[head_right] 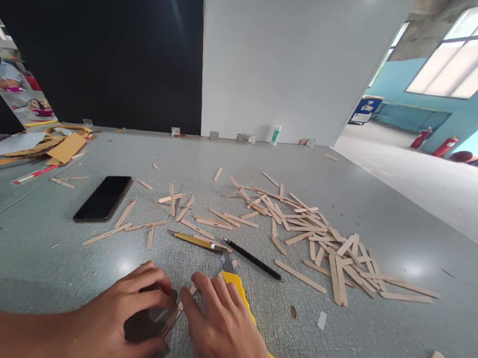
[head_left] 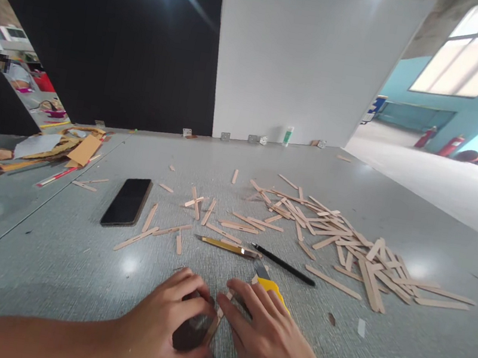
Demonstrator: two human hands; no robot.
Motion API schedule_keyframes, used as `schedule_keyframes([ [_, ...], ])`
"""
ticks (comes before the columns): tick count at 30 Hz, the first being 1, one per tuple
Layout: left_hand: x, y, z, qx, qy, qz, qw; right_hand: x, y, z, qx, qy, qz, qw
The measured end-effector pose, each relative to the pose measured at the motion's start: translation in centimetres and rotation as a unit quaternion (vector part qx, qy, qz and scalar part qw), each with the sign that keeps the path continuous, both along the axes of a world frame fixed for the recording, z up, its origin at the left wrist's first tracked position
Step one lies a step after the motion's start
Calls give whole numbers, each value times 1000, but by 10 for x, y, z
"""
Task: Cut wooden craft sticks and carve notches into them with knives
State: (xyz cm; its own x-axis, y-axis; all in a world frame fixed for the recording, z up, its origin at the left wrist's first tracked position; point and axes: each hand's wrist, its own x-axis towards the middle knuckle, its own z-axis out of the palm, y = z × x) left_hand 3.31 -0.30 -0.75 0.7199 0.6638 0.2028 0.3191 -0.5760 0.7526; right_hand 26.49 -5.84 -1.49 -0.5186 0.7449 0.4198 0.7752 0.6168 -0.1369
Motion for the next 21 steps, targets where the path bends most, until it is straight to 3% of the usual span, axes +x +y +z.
schedule_keyframes([
  [7,-3,7,-1,25,-25,-8,999,-3,-2,1,-52,66,18,996],
  [14,-5,7,4,4,-24,-60,998,0,-6,1,-64,105,43,991],
  [21,-8,9,3,-32,-27,-65,997,-6,-7,8,-23,92,40,995],
])
